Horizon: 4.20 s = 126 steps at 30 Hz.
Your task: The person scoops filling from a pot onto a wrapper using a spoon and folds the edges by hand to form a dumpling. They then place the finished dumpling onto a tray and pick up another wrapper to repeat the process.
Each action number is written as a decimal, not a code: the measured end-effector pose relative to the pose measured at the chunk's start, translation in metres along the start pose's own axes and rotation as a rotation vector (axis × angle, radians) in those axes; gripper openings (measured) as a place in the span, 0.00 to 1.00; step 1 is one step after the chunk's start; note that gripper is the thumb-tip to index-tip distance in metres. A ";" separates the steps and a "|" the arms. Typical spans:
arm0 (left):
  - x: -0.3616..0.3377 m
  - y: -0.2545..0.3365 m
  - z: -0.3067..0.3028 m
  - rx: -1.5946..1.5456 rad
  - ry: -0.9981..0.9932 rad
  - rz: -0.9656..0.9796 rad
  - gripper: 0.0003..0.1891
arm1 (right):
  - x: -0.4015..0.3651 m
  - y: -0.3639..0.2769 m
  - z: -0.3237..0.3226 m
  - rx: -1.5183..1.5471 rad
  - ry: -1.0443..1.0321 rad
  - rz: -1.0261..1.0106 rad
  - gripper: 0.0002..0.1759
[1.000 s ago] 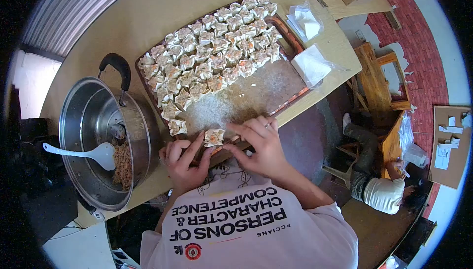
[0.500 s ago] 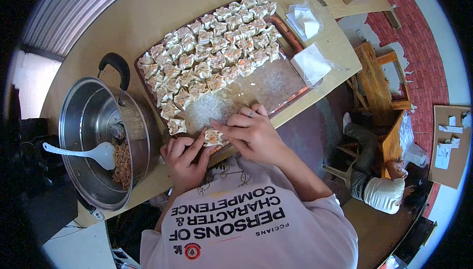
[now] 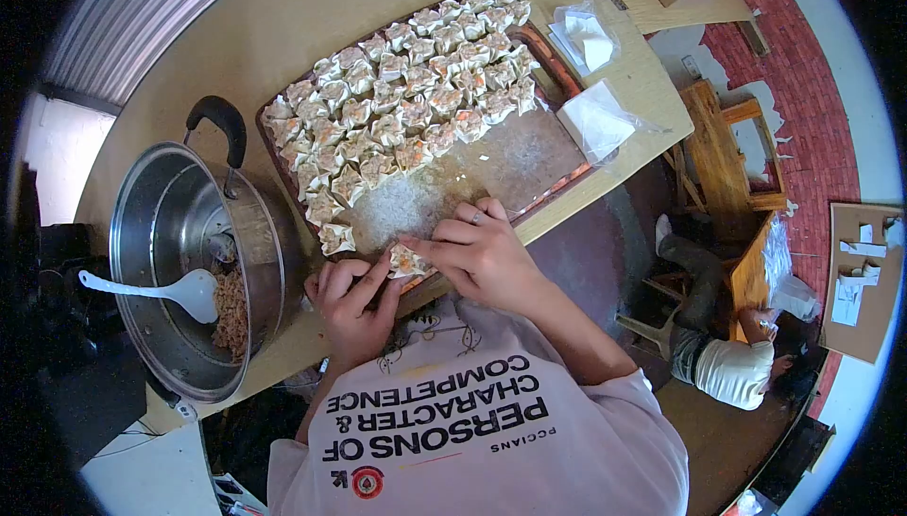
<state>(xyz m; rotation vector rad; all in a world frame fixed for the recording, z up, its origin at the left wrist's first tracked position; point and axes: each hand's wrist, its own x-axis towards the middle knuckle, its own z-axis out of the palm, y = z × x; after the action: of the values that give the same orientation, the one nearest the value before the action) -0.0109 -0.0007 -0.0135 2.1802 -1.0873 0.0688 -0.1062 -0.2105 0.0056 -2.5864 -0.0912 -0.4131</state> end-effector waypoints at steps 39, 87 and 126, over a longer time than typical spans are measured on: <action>-0.006 -0.003 -0.006 -0.058 0.054 0.032 0.23 | -0.005 -0.026 0.001 -0.146 -0.004 0.087 0.29; -0.019 -0.011 -0.015 -0.108 0.073 -0.073 0.23 | 0.011 0.001 -0.061 -0.237 0.431 0.367 0.16; -0.020 -0.018 -0.019 -0.180 0.026 -0.132 0.17 | -0.055 0.108 -0.086 -0.621 0.674 0.728 0.28</action>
<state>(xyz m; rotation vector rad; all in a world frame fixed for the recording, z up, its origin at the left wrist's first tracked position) -0.0061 0.0313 -0.0159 2.0772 -0.8966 -0.0573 -0.1664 -0.3465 0.0069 -2.6214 1.3406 -1.1055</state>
